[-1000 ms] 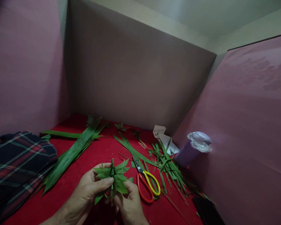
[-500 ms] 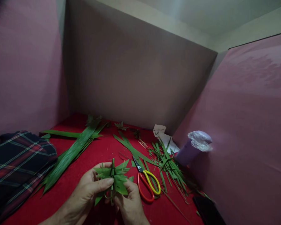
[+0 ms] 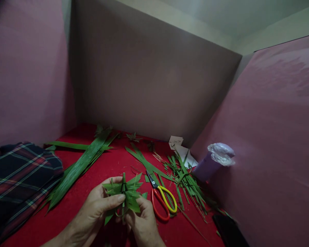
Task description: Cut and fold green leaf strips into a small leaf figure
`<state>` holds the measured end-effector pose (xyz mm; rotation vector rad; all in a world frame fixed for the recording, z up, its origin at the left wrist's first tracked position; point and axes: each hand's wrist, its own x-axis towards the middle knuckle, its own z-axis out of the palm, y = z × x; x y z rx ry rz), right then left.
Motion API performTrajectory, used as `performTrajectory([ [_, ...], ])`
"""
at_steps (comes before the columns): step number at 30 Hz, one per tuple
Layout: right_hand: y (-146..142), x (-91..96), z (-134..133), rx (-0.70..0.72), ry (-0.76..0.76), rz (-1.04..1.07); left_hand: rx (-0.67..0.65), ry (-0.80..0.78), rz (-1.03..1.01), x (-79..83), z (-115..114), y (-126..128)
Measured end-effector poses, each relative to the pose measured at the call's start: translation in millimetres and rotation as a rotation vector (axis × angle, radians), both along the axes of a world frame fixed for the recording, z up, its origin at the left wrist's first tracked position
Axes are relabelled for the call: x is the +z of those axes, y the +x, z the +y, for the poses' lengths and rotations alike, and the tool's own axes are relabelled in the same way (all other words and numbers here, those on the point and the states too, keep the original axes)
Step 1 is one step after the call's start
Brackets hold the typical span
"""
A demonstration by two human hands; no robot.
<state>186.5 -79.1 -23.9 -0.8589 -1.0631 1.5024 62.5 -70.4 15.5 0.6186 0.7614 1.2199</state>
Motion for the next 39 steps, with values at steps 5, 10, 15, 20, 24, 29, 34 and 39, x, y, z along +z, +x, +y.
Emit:
performTrajectory([
  [5,1,-0.9,0,0.020,0.017,-0.007,-0.020,0.012,0.009,0.5,0,0],
  [10,2,1.2,-1,0.003,0.013,-0.022,-0.024,0.027,-0.012,-0.6,0,-1],
  [15,1,8.5,-1,0.012,0.020,-0.044,-0.021,0.026,-0.033,-1.3,0,-1],
  [20,1,10.5,0,0.005,0.021,-0.079,-0.022,0.037,-0.040,0.6,0,0],
  [24,1,9.6,0,0.007,0.017,-0.088,-0.044,0.044,-0.023,0.1,0,-1],
  [29,1,6.7,1,0.003,-0.004,-0.080,-0.044,0.054,-0.008,-3.3,1,-1],
  [34,1,6.2,2,-0.010,-0.006,-0.018,-0.038,0.054,-0.001,-1.4,1,-1],
  [39,0,8.4,2,-0.009,-0.038,0.029,-0.025,0.032,0.010,-0.2,0,-1],
])
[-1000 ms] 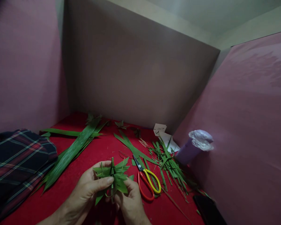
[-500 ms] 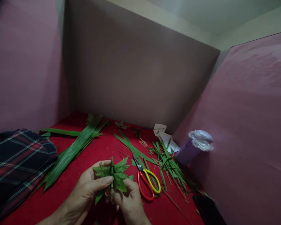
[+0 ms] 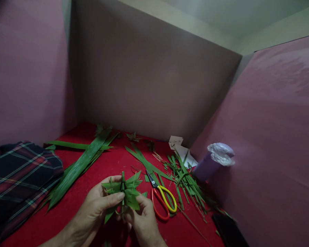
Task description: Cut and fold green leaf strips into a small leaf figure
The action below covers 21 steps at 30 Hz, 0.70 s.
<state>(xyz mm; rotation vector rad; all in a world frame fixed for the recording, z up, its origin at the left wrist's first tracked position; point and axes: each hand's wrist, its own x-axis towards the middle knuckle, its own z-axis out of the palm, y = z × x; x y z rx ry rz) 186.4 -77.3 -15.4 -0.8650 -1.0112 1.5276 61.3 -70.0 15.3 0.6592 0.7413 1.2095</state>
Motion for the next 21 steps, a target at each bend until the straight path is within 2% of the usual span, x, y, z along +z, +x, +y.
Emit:
performTrajectory([
  [8,-1.1,-3.1,-1.3,0.020,0.004,0.078,-0.011,0.008,0.015,-4.4,0.6,0.0],
  [12,-0.6,-1.0,-1.1,0.056,0.023,0.053,-0.013,0.012,0.010,-4.8,-0.4,0.4],
  [21,1.3,-4.7,-2.2,0.012,0.002,-0.013,-0.007,-0.009,-0.008,1.2,0.4,-0.4],
])
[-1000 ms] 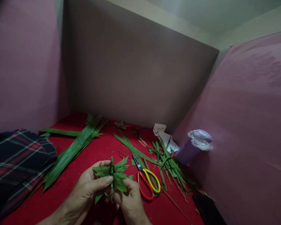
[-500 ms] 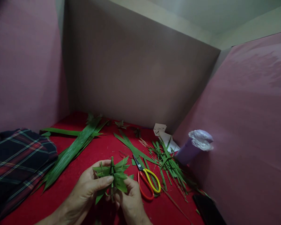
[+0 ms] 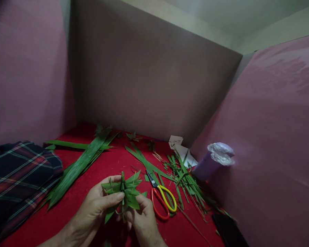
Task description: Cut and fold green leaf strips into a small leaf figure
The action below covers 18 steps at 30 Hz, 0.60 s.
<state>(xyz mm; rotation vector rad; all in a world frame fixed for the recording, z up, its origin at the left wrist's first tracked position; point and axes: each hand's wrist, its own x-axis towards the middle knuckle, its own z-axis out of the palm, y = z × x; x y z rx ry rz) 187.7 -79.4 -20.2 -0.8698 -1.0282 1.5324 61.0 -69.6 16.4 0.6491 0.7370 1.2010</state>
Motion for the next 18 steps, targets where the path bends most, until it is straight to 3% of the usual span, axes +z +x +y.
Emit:
performTrajectory([
  [8,0.5,1.7,-0.3,-0.008,0.003,-0.072,0.008,-0.005,-0.005,3.5,-0.2,1.1],
  [18,-2.0,2.3,0.5,0.012,-0.010,0.042,-0.002,-0.004,0.007,2.3,-1.2,0.5],
])
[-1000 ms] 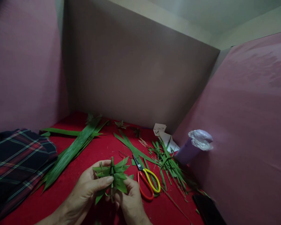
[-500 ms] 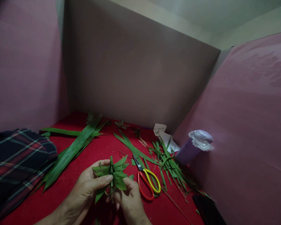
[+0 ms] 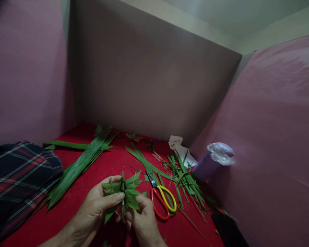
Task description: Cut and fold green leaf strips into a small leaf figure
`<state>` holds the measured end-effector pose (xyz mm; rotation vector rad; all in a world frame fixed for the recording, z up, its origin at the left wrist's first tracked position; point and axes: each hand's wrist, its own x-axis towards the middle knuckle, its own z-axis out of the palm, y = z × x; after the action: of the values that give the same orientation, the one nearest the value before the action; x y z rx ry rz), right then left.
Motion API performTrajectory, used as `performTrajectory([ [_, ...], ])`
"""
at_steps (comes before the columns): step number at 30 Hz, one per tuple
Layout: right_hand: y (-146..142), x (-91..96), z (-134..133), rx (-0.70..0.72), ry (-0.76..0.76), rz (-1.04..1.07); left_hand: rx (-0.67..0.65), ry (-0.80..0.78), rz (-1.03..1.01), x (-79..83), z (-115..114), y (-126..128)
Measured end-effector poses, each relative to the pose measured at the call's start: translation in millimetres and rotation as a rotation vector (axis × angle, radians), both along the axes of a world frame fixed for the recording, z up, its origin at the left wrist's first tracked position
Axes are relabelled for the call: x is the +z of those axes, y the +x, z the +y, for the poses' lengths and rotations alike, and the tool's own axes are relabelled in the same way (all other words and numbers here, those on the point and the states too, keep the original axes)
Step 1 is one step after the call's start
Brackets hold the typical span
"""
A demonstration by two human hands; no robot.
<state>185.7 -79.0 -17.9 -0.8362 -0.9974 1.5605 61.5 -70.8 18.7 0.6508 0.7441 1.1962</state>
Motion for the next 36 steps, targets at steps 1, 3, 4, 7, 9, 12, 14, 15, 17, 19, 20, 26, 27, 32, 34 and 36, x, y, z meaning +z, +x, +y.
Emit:
performTrajectory([
  [1,0.0,-0.4,0.0,-0.001,-0.003,0.004,0.002,-0.001,0.000,0.3,-0.2,-0.1],
  [3,0.5,-2.1,0.0,-0.001,0.002,0.005,0.001,0.003,-0.002,0.9,-0.2,0.0],
  [4,0.8,-3.2,0.1,0.000,0.006,0.006,-0.001,0.007,-0.004,1.0,-0.1,0.0],
  [7,1.3,-5.0,0.8,0.016,0.016,0.017,0.001,0.011,-0.008,0.7,0.2,0.2],
  [9,1.1,-4.6,1.4,0.026,0.027,0.020,0.001,0.013,-0.005,-0.4,0.5,0.0],
  [12,0.8,-4.1,2.1,0.014,0.017,0.022,-0.010,0.022,-0.004,-2.7,1.1,-0.1],
  [14,1.0,-5.1,2.2,0.008,0.012,0.022,-0.009,0.022,-0.012,-3.5,1.3,0.0],
  [15,1.3,-5.7,2.1,0.009,0.015,0.019,-0.006,0.020,-0.017,-3.5,1.4,0.0],
  [17,1.9,-6.7,1.8,0.012,0.024,0.004,0.001,0.015,-0.026,-2.6,1.3,0.2],
  [19,2.4,-6.4,1.3,0.012,0.022,-0.016,0.002,0.006,-0.036,-1.1,0.8,0.3],
  [20,2.5,-5.6,0.9,0.010,0.020,-0.027,0.004,0.001,-0.038,-0.4,0.4,0.3],
  [26,2.4,1.3,-0.7,0.000,0.005,-0.090,0.027,-0.006,-0.038,-0.9,-0.3,0.9],
  [27,2.3,1.5,-0.7,-0.002,0.000,-0.094,0.025,-0.005,-0.037,-1.4,-0.2,1.1],
  [32,1.9,-3.7,0.6,-0.020,-0.034,-0.080,0.028,0.003,-0.026,-1.0,-0.4,2.1],
  [34,2.1,-6.3,1.4,-0.017,-0.047,-0.062,0.028,-0.008,-0.029,-0.1,-0.9,2.1],
  [36,2.7,-8.0,2.1,-0.002,-0.047,-0.047,0.021,-0.011,-0.036,0.2,-1.3,1.7],
])
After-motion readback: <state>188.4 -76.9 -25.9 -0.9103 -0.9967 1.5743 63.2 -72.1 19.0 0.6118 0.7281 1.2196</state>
